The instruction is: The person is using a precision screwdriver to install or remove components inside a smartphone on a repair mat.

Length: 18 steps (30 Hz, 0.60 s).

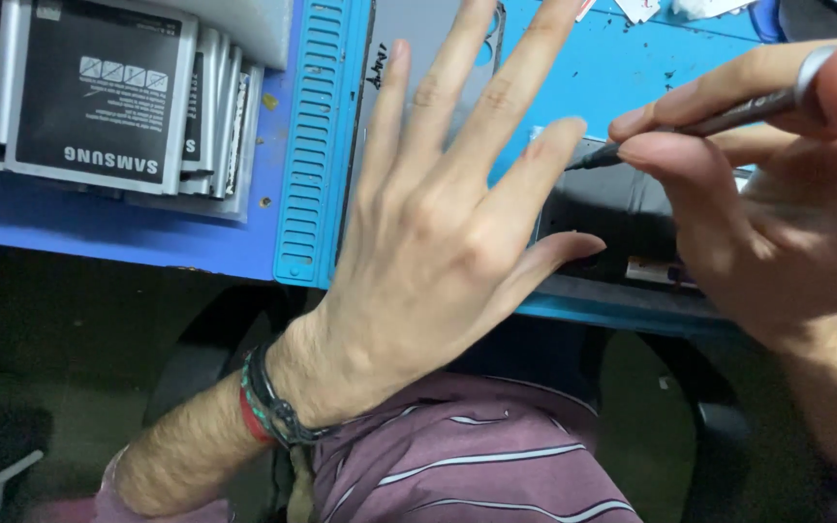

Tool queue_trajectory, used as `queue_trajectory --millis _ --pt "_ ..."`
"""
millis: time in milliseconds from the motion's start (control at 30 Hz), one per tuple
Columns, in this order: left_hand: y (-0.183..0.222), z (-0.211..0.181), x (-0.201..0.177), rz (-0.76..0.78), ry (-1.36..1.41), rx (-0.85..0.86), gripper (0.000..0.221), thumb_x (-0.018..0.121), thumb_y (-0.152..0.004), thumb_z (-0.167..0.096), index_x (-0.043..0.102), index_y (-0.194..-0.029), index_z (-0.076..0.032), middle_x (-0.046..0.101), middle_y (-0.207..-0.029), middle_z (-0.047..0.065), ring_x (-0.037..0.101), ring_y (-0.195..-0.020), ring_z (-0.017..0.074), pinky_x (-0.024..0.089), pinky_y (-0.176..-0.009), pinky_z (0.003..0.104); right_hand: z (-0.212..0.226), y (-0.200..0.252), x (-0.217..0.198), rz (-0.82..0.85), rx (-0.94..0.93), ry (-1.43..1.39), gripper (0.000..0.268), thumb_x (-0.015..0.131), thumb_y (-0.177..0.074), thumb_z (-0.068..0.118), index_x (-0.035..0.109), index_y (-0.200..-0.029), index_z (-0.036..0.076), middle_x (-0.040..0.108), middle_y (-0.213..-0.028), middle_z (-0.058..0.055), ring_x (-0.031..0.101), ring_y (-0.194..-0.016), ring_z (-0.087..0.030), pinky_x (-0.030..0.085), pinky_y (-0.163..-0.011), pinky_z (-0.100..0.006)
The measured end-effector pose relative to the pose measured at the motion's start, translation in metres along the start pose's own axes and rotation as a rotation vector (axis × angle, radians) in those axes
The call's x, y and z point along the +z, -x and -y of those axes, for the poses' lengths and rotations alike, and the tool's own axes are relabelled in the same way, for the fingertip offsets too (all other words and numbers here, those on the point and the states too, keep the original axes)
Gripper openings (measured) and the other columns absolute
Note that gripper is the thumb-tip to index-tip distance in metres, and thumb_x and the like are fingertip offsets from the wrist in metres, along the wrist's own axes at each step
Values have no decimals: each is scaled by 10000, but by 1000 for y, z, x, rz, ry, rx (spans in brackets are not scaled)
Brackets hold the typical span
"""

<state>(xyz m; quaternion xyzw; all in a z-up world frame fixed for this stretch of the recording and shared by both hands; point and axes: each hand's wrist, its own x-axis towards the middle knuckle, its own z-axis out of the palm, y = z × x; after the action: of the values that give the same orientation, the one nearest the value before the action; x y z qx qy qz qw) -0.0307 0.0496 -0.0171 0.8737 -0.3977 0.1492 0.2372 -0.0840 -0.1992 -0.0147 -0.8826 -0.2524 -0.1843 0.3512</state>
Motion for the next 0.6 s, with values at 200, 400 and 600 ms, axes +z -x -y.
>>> queue_trajectory --millis 200,400,600 --pt "24 -63 21 -204 129 240 361 470 -1138 -133 774 -1304 -30 744 -1312 145 681 -1309 255 596 -1222 435 2 -20 -7 93 -121 -103 398 327 -1370 19 231 -1736 144 552 -1588 -423 637 -1582 -574 553 -1499 -662" --pt "-8 -105 91 -194 -276 3 369 658 -1189 -468 600 -1521 -317 633 -1526 -55 615 -1452 178 331 -1373 537 12 -33 -11 198 192 -8 214 366 -1306 -252 426 -1500 -184 576 -1521 -378 624 -1553 -508 460 -1451 -547" --pt "-17 -121 105 -137 -210 -95 451 770 -1143 -545 607 -1520 -358 541 -1593 58 654 -1487 256 600 -1324 519 -8 -8 -17 219 139 -107 272 363 -1342 94 324 -1609 125 499 -1632 -334 677 -1531 -482 617 -1415 -560"
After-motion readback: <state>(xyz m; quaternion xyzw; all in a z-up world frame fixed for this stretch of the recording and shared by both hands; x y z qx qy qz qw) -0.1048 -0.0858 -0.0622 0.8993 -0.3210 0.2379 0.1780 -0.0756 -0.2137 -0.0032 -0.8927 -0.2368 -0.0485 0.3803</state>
